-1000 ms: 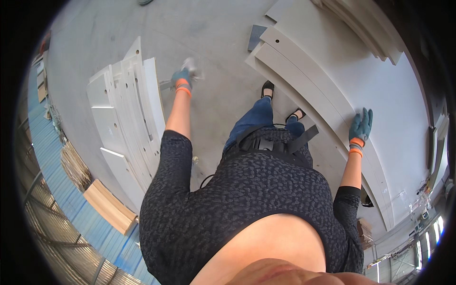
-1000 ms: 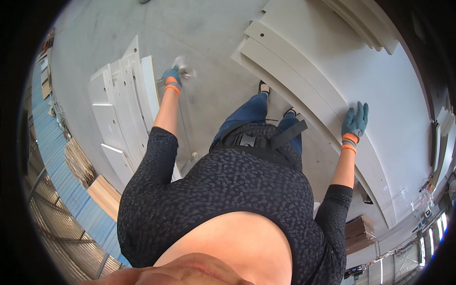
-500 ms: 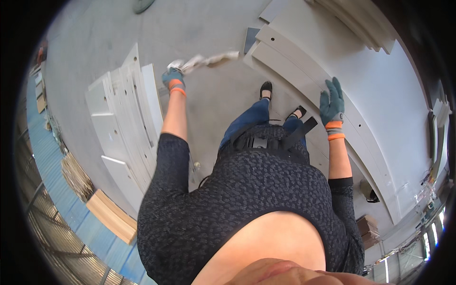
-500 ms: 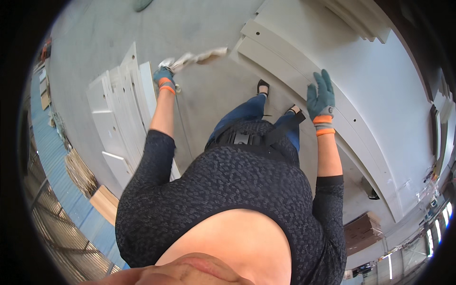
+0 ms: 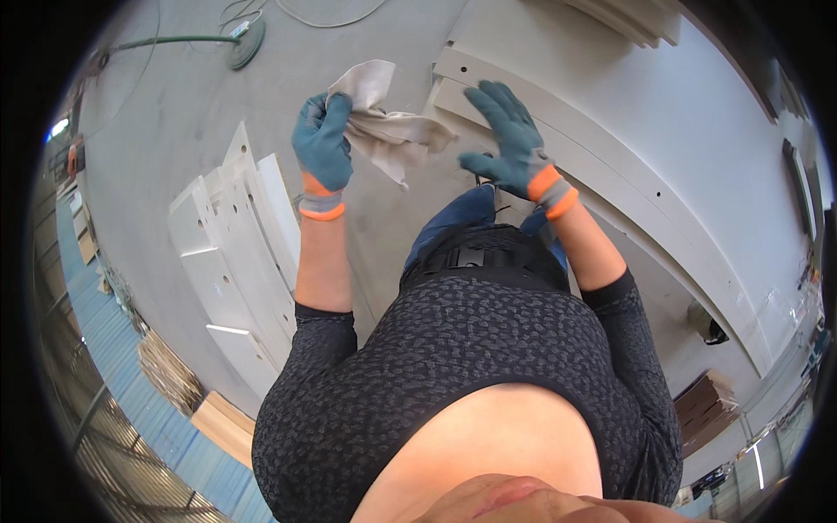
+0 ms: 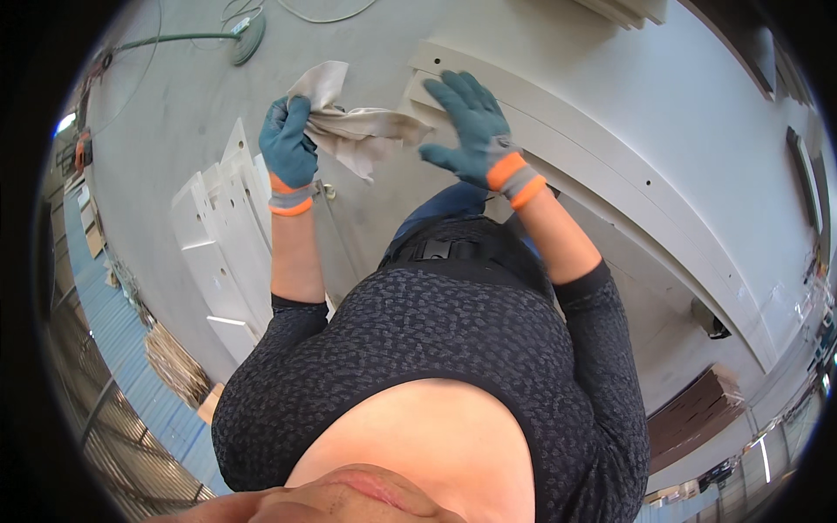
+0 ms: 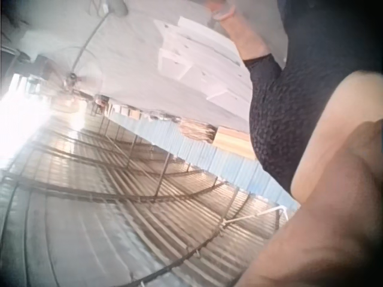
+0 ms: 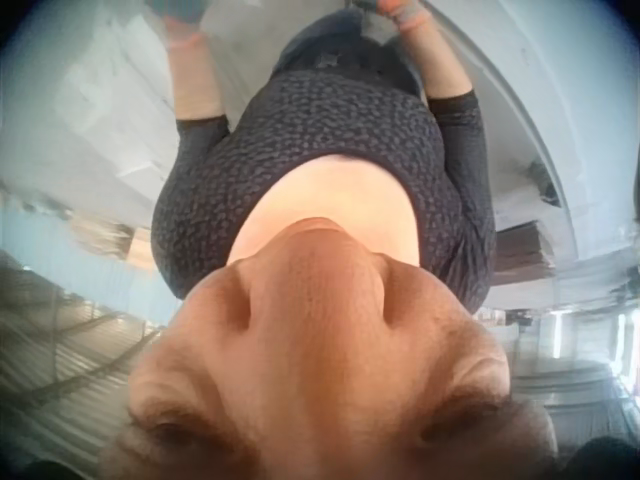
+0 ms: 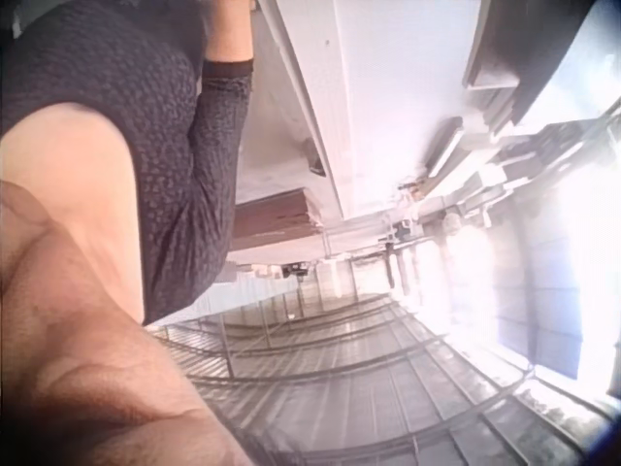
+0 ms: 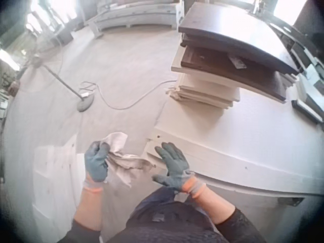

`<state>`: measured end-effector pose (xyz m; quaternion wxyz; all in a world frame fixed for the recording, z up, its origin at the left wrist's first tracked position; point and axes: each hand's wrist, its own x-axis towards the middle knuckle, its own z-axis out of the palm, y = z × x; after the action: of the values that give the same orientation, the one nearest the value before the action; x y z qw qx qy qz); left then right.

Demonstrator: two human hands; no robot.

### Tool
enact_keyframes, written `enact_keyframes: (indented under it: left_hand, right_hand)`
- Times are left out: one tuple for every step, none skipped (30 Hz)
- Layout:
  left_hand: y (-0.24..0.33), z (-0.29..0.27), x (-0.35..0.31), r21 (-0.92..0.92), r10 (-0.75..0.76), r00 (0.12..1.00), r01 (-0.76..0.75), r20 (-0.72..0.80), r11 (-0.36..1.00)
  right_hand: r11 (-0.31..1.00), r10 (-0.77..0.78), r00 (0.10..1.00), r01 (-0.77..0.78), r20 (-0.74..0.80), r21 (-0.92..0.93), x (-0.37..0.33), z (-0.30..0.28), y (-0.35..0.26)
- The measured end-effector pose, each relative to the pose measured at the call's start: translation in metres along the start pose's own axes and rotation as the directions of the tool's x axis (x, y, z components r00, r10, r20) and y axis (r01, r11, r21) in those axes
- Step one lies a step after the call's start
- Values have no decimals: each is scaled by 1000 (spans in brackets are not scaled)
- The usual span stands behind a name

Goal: The person wipes a long white panel with a cloth, moving along its length and edges. They briefly handle a plastic bottle and continue wiping the panel surface.

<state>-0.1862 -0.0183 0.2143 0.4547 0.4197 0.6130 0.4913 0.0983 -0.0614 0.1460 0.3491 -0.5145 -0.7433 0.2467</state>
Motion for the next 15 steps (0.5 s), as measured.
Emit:
enact_keyframes:
  left_hand:
    - [3, 4, -2, -9, 50, 998, -50, 41, 999]
    - [7, 8, -2, -42, 92, 992, -89, 82, 995]
    - [12, 9, -1, -71, 137, 983, -129, 122, 989]
    - [15, 10, -1, -102, 182, 970, -168, 159, 981]
    - [17, 10, -2, -23, 276, 940, -277, 198, 961]
    - [17, 6, 0, -76, 259, 941, -248, 218, 966]
    - [15, 2, 4, -128, 242, 940, -217, 238, 968]
    - [12, -2, 6, -178, 227, 939, -184, 261, 967]
    - [9, -7, 5, 79, 359, 893, -393, 271, 916]
    - [6, -12, 3, 322, 473, 822, -563, 318, 761]
    - [-1, -11, -3, 376, 506, 801, -597, 319, 709]
    - [-8, -7, -10, 426, 538, 781, -624, 316, 655]
    - [-13, 12, -31, 311, 503, 831, -556, 240, 771]
    - [-20, 26, -43, 261, 573, 766, -639, 291, 723]
    - [-27, 39, -56, 208, 636, 694, -714, 337, 669]
  right_hand:
    - [999, -40, 999, 40, 7, -11, 5, 3, -2]
    - [997, -79, 997, 79, 16, -22, 10, 6, -2]
    - [996, -77, 995, 73, 64, 59, 13, 10, -3]
    - [989, -72, 991, 56, 113, 138, 16, 14, -3]
    - [955, -41, 977, -23, 210, 296, 15, 21, -2]
    - [890, -36, 951, -110, 307, 443, 14, 29, -2]
    - [786, 91, 892, -337, 442, 519, 12, 36, -1]
    - [728, 192, 867, -439, 459, 526, 6, 35, 3]
    - [657, 290, 826, -539, 483, 527, 1, 25, -3]
    - [573, 382, 773, -628, 507, 526, -3, 19, -6]
    - [662, 456, 872, -468, 181, 586, -15, 36, 1]
    - [622, 543, 832, -489, 114, 611, -20, 36, 5]
    - [582, 623, 781, -506, 51, 637, -23, 33, 8]
    - [541, 696, 718, -515, -10, 664, -27, 29, 11]
    - [259, 832, 524, -660, 185, 705, -23, 20, 13]
